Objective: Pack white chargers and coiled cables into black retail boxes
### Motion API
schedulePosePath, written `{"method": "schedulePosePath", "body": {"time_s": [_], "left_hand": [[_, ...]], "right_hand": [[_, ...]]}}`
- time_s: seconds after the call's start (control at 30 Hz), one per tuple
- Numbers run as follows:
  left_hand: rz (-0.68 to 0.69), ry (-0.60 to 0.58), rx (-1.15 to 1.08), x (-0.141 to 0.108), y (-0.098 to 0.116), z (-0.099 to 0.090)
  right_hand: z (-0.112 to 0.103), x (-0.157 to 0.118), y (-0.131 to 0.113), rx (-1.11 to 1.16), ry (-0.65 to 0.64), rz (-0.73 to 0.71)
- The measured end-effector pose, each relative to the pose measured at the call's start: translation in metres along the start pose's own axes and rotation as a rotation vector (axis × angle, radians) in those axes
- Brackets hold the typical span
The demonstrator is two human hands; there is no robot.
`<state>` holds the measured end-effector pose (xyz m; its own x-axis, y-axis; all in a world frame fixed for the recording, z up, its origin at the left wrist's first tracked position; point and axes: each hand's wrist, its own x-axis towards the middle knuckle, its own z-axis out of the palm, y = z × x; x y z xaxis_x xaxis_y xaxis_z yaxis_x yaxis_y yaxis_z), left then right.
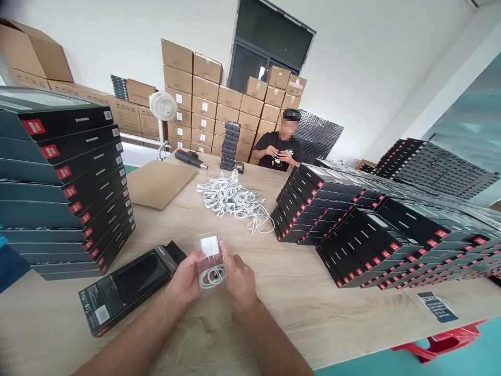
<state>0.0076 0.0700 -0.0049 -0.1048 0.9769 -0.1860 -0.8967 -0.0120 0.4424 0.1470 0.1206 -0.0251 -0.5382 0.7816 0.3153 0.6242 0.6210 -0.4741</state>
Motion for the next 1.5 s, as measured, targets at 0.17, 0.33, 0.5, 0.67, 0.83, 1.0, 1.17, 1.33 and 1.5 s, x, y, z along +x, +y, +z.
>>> {"method": "schedulePosePath", "body": {"time_s": [0.17, 0.33, 0.5, 0.67, 0.83, 1.0, 1.17, 1.33, 1.5], "left_hand": [[0.028, 0.012, -0.002, 0.000, 0.003, 0.001], [-0.001, 0.074, 0.068, 0.000, 0.003, 0.005], [-0.051, 0.103, 0.101, -0.002, -0.004, 0.008], [0.045, 0.065, 0.145, -0.001, -0.005, 0.007], [0.060, 0.029, 0.210, -0.001, 0.004, 0.005], [0.058, 0.011, 0.194, -0.001, 0.003, 0.010], [0.097, -0.015, 0.188, -0.003, 0.002, 0.014], [0.121, -0.032, 0.178, -0.005, 0.002, 0.014], [0.102, -0.001, 0.241, -0.003, 0.001, 0.009]], "right_hand": [[-0.002, 0.006, -0.005, 0.174, 0.031, -0.074], [-0.009, 0.011, 0.000, 0.219, 0.023, -0.105], [-0.014, 0.012, 0.001, 0.024, -0.042, -0.062], [-0.002, 0.016, -0.009, -0.121, -0.083, 0.043], [-0.005, 0.017, -0.011, 0.172, -0.006, -0.024], [-0.026, 0.015, -0.005, 0.285, -0.041, -0.026], [-0.031, 0.020, -0.005, 0.340, -0.096, 0.037], [-0.016, 0.020, -0.007, 0.333, -0.054, 0.065], [0.005, 0.016, -0.011, 0.393, 0.034, 0.099]]}}
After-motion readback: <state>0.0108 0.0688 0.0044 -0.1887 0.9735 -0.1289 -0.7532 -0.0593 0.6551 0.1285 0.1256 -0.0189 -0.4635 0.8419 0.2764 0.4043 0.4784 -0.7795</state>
